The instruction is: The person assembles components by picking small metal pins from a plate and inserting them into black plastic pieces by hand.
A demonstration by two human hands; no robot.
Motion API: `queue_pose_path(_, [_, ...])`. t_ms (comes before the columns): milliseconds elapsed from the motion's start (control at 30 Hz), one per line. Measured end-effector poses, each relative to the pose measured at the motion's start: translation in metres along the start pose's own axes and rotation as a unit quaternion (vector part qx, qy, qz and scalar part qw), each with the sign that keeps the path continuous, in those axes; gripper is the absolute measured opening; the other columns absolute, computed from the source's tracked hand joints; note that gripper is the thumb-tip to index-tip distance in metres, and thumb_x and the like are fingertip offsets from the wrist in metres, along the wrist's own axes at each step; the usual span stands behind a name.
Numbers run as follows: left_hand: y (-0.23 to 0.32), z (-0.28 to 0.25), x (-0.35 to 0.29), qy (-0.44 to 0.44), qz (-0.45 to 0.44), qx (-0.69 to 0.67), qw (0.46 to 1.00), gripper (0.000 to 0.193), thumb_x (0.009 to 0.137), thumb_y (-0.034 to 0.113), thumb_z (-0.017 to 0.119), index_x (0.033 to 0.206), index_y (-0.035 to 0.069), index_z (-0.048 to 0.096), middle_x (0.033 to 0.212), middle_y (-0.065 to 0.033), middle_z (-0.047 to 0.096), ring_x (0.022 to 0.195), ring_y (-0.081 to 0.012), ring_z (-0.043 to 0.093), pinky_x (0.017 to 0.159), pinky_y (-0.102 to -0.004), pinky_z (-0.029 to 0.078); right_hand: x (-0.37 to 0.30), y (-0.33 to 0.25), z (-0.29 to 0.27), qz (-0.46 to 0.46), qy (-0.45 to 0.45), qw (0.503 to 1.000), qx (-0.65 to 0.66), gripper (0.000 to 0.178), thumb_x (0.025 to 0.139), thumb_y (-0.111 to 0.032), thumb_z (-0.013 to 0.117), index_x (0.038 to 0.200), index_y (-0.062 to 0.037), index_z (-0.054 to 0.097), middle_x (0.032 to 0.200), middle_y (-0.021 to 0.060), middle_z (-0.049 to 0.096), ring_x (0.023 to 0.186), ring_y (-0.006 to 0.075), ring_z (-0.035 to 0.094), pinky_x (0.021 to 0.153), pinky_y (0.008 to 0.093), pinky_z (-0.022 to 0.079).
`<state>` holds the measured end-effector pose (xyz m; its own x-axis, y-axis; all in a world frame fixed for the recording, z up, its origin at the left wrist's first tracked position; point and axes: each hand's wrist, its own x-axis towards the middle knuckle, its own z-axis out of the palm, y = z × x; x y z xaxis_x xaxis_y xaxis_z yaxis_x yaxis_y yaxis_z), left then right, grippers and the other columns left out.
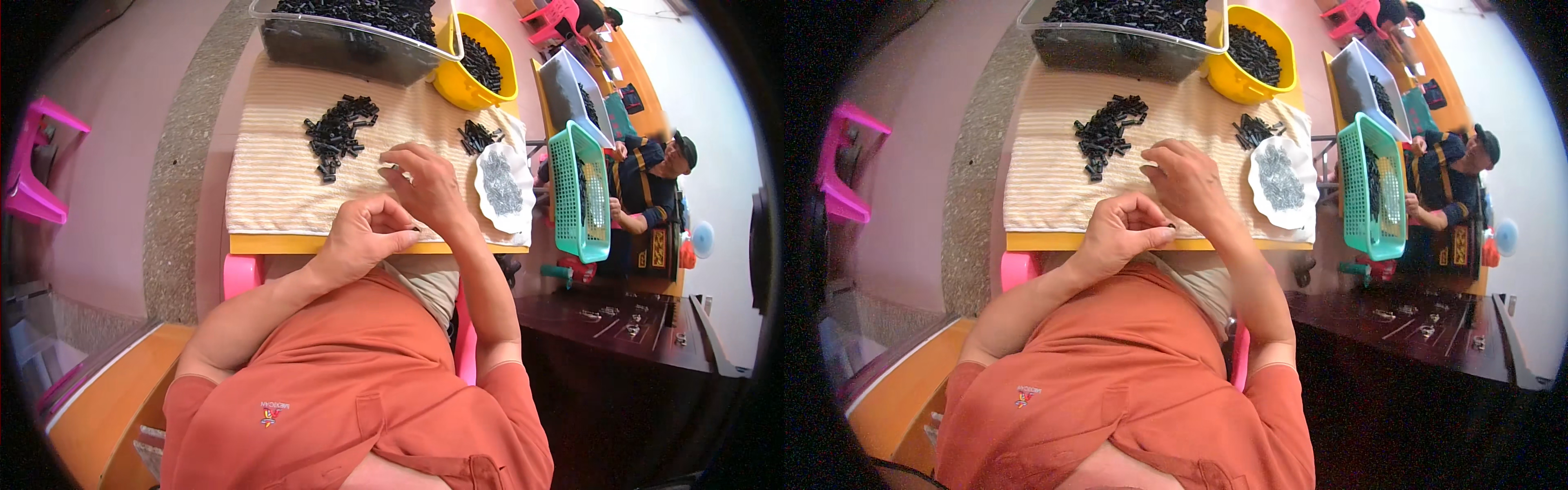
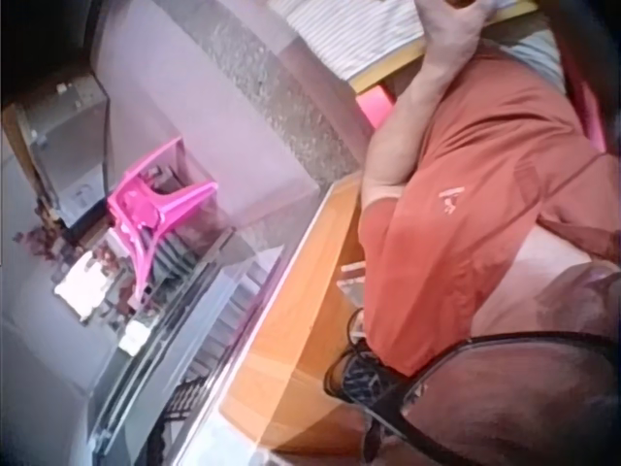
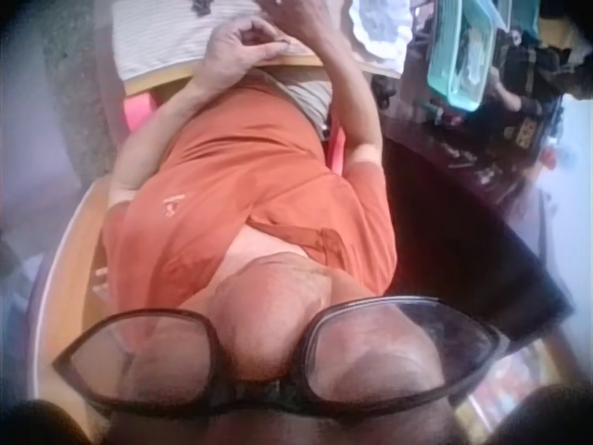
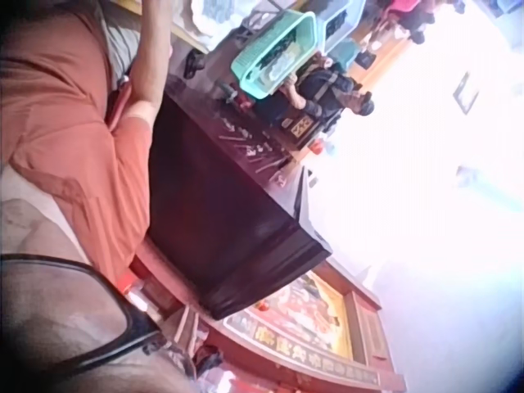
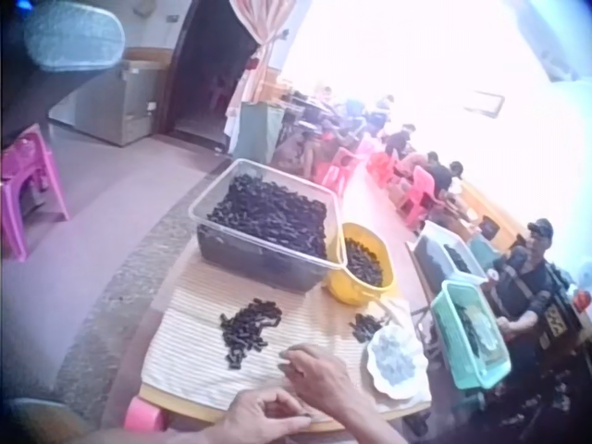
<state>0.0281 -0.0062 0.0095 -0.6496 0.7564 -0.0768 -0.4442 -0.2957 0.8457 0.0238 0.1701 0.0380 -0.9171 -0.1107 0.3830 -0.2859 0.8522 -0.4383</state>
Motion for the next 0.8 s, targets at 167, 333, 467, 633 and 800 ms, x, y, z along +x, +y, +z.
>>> queue_pose_path(167, [0.0, 0.001, -0.002, 0.005, 0.01, 0.006, 1.0, 0.015, 0.086, -0.001, 0.074, 0.096, 0.002, 0.062, 0.093, -0.0044, 0.07, 0.084, -0.009, 0.068, 0.077, -0.024, 0.058, 0.023, -0.006, 0.023, 0.0, -0.074, 0.993, -0.087, 0.022, 0.081, -0.019, 0.074, 0.1, -0.0089, 0.072, 0.096, 0.0071, 0.072, 0.093, 0.0267, 0.066, 0.078, 0.0403, 0.053])
queue_pose_path(333, [0.005, 0.002, -0.003, -0.002, 0.012, -0.023, 1.0, 0.015, 0.086, -0.001, 0.074, 0.095, 0.002, 0.063, 0.092, -0.004, 0.07, 0.084, -0.0081, 0.067, 0.076, -0.0232, 0.057, 0.034, -0.001, 0.044, -0.002, -0.106, 0.983, -0.152, 0.018, 0.085, -0.015, 0.065, 0.101, -0.0092, 0.07, 0.093, 0.0081, 0.071, 0.094, 0.0288, 0.064, 0.074, 0.0442, 0.055])
queue_pose_path(467, [0.005, 0.0, -0.004, -0.001, 0.022, -0.017, 1.0, 0.015, 0.086, -0.001, 0.074, 0.095, 0.002, 0.063, 0.092, -0.0038, 0.07, 0.084, -0.0072, 0.066, 0.075, -0.0227, 0.056, 0.041, -0.007, 0.045, 0.049, -0.149, 0.974, -0.162, 0.023, 0.086, -0.02, 0.067, 0.106, -0.0102, 0.072, 0.1, 0.0093, 0.072, 0.1, 0.0294, 0.064, 0.084, 0.0422, 0.053])
queue_pose_path(633, [0.004, 0.001, -0.002, 0.0, 0.03, -0.009, 1.0, 0.015, 0.086, -0.001, 0.074, 0.094, 0.002, 0.063, 0.093, -0.0031, 0.07, 0.083, -0.0066, 0.066, 0.075, -0.0222, 0.056, 0.034, -0.002, 0.04, 0.021, -0.106, 0.983, -0.146, 0.021, 0.084, -0.011, 0.061, 0.104, -0.0094, 0.069, 0.093, 0.01, 0.068, 0.096, 0.0304, 0.063, 0.077, 0.043, 0.053])
queue_pose_path(800, [0.007, 0.001, -0.002, 0.008, 0.03, -0.002, 1.0, 0.015, 0.086, -0.002, 0.074, 0.094, 0.003, 0.063, 0.093, -0.0025, 0.069, 0.083, -0.0065, 0.066, 0.075, -0.0219, 0.056, 0.023, 0.002, 0.024, 0.003, -0.038, 0.998, -0.047, 0.022, 0.085, -0.007, 0.063, 0.106, -0.0061, 0.068, 0.092, 0.013, 0.066, 0.09, 0.033, 0.063, 0.075, 0.0433, 0.052])
